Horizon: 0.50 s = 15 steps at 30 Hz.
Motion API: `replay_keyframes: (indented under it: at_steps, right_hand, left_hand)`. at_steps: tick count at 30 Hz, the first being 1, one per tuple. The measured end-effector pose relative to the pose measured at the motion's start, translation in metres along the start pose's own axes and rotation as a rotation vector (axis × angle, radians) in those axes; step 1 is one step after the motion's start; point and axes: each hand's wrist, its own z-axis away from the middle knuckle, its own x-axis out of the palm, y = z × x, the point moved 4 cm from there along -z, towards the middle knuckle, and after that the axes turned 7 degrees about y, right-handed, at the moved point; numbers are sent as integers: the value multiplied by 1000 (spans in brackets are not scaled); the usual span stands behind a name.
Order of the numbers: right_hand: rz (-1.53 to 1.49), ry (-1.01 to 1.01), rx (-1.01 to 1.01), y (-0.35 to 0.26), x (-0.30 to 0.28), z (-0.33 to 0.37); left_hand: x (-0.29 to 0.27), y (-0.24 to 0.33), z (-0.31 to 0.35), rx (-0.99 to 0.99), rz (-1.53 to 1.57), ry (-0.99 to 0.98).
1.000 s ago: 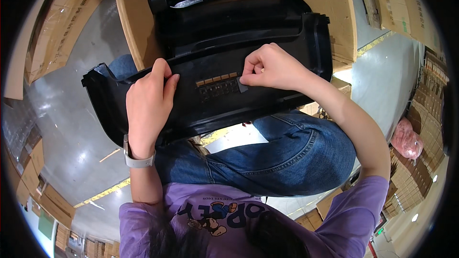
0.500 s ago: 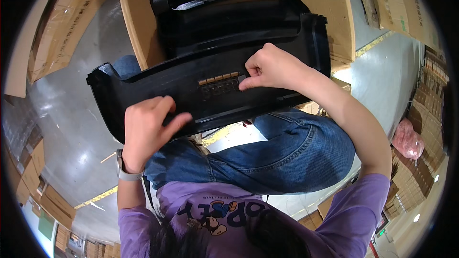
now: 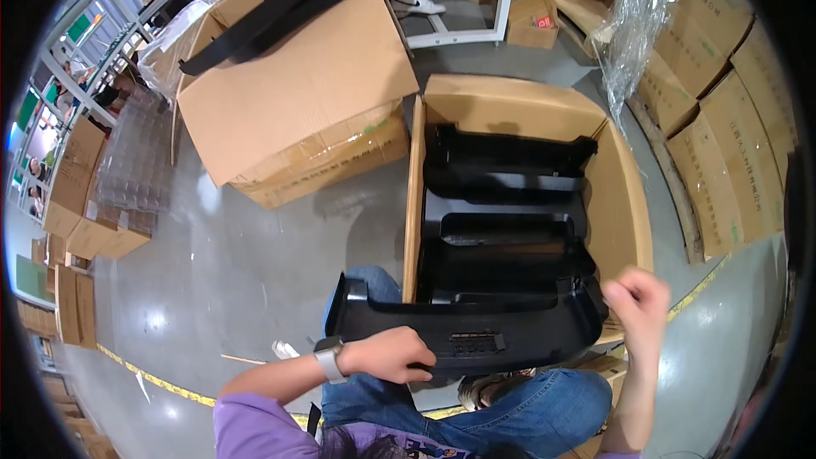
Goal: Manually attaching small adhesive pads onto larger black plastic components while sitting in a warehouse.
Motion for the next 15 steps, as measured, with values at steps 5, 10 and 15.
replay_keyframes:
  at_steps: [5, 10, 15]
  right_hand:
    - [-279, 27, -466, -57, -21, 58]
    - [66, 6, -261, -19, 32, 60]
    - [185, -115, -393, -4, 53, 77]
  left_hand:
    - [-107, 57, 14, -90, -42, 238]
    - [-236, 127, 19, -175, -464, 771]
    - [-394, 150, 17, -293, -1365, 1049]
